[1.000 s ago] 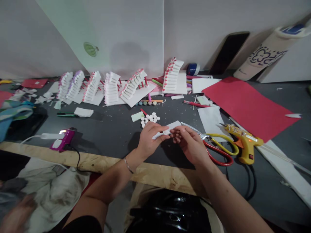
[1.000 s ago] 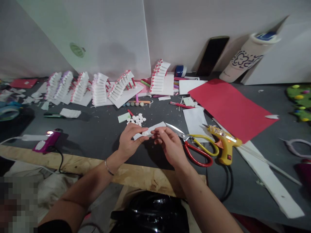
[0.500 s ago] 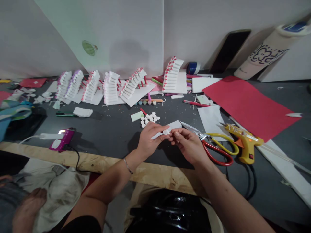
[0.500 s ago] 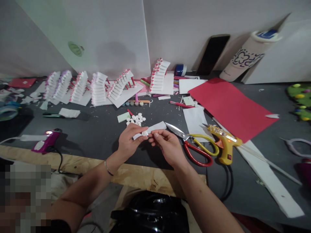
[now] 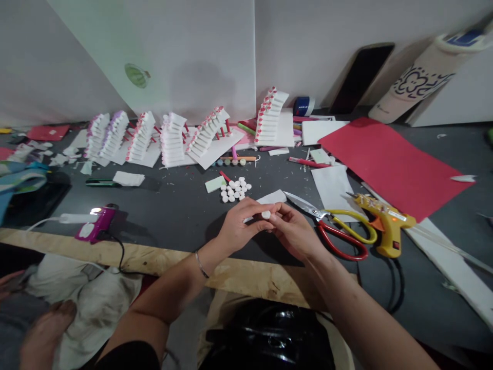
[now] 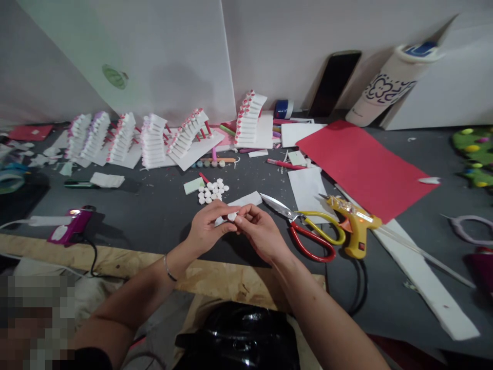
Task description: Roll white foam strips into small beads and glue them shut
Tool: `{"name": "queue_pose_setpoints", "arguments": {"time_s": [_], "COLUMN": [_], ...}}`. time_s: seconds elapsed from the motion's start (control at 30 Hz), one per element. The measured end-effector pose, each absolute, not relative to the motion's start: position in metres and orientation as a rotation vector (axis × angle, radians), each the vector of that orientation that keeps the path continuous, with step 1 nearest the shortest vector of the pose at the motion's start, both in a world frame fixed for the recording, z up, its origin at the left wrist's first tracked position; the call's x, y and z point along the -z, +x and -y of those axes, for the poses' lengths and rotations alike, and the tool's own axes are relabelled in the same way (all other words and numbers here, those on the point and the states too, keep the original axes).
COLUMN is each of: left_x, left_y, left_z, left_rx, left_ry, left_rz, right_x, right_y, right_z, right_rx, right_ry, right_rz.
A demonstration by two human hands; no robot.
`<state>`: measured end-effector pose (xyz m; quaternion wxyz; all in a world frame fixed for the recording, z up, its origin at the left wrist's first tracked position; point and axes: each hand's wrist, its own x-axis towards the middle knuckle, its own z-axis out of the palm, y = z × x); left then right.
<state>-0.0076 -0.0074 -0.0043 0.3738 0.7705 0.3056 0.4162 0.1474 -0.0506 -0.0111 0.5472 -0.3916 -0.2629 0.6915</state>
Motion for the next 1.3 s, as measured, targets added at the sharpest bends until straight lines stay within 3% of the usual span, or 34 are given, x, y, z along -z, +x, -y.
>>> {"name": "queue_pose_setpoints", "arguments": {"time_s": [0.77, 1.13, 1.3], "left_x": [-0.001, -0.011, -0.006], "left_y": [-0.01, -0.064, -0.081], "left_z": [0.005, -0.03, -0.022], "left_rx": [-1.02, -1.118, -0.779], "left_ry": [1.954, 1.842, 2.271], "left_rz": [-0.808, -1.368, -1.674], "right_x": [0.014, 0.012, 0.012], "right_y": [0.155, 0.159, 0.159], "right_z": [0.048, 0.046, 0.048], "right_rx": [-1.71, -1.591, -1.539], "right_ry": [-0.88, -1.048, -1.033], "right_rz": [0.492, 0.404, 0.468]}}
